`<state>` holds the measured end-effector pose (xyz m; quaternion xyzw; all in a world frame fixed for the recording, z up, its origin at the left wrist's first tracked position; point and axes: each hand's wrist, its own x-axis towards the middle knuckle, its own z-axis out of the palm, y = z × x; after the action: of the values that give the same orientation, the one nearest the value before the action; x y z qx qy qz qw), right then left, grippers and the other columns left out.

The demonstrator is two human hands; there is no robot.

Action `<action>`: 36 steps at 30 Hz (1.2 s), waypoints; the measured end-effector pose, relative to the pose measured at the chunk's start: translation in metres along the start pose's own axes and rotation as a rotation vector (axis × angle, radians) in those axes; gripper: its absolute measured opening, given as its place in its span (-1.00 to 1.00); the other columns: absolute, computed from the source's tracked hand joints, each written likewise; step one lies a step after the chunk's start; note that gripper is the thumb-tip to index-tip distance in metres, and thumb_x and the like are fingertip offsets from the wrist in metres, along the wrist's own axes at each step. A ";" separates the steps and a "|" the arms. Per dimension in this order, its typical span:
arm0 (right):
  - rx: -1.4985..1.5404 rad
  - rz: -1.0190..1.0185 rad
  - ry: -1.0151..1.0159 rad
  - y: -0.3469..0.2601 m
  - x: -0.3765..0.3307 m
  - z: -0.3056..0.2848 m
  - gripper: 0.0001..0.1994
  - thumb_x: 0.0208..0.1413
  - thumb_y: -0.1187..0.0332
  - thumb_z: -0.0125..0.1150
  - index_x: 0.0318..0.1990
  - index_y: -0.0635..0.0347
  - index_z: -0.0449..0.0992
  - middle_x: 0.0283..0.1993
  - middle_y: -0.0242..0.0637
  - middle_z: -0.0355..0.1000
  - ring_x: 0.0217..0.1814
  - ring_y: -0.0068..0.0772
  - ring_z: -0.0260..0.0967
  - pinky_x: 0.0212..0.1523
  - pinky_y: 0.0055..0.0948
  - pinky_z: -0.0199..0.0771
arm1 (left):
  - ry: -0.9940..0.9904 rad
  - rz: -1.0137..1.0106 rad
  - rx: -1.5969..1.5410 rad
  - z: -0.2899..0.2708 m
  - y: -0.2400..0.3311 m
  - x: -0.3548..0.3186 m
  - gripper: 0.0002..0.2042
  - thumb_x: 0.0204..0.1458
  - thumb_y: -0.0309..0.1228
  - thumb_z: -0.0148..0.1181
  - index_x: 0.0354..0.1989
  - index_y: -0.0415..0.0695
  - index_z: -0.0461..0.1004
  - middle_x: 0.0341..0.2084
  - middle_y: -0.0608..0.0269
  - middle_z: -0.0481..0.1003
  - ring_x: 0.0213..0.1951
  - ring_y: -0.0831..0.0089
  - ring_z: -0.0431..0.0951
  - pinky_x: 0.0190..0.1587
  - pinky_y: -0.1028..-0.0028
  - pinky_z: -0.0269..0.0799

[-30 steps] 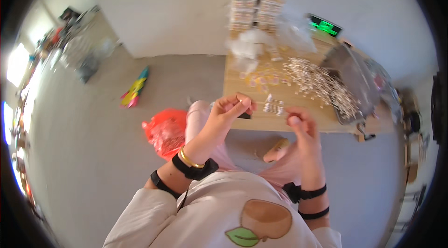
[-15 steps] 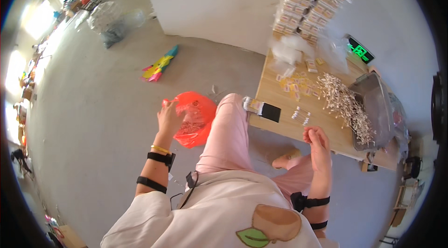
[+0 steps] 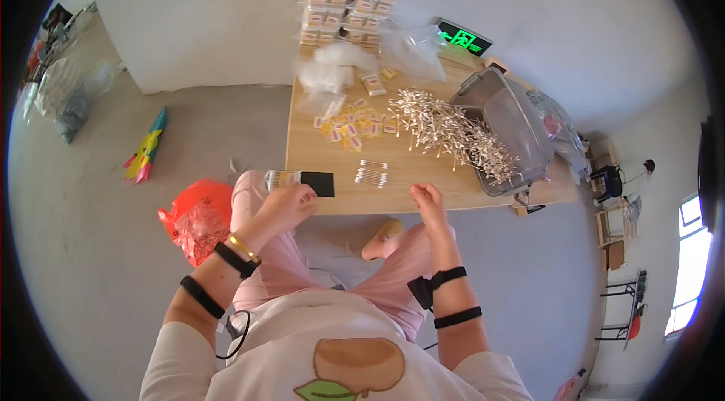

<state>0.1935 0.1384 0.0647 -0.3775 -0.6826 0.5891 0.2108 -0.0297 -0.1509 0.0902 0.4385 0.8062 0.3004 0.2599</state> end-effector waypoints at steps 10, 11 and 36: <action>-0.456 -0.156 0.240 -0.013 0.121 0.023 -0.80 0.17 0.27 0.32 -0.17 0.20 0.66 -0.28 -0.28 0.65 -0.24 -0.46 0.59 -0.20 -0.48 0.53 | -0.276 -0.229 0.624 0.080 0.010 0.110 -0.25 -0.10 0.17 0.42 0.10 -0.23 0.47 0.07 -0.03 0.49 0.13 0.13 0.52 0.12 0.27 0.50; -0.524 -0.144 0.243 -0.014 0.136 0.026 -0.79 0.15 0.26 0.34 -0.16 0.18 0.66 -0.28 -0.26 0.65 -0.22 -0.43 0.60 -0.19 -0.46 0.53 | -0.297 -0.240 0.621 0.080 0.011 0.113 -0.23 -0.12 0.18 0.43 0.09 -0.23 0.48 0.06 -0.02 0.49 0.12 0.13 0.52 0.10 0.27 0.51; -0.846 -0.542 -0.122 0.014 0.143 0.061 -0.86 0.07 0.44 0.29 -0.19 0.05 0.54 -0.21 -0.30 0.47 -0.08 -0.17 0.47 -0.10 -0.22 0.49 | -0.470 -0.260 0.741 0.075 0.029 0.125 -0.17 -0.17 0.21 0.45 0.11 -0.27 0.48 0.01 0.00 0.51 0.06 0.19 0.54 0.02 0.34 0.55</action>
<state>0.0628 0.2086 0.0150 -0.2040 -0.9461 0.2060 0.1444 -0.0225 -0.0110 0.0395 0.4535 0.8267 -0.1508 0.2971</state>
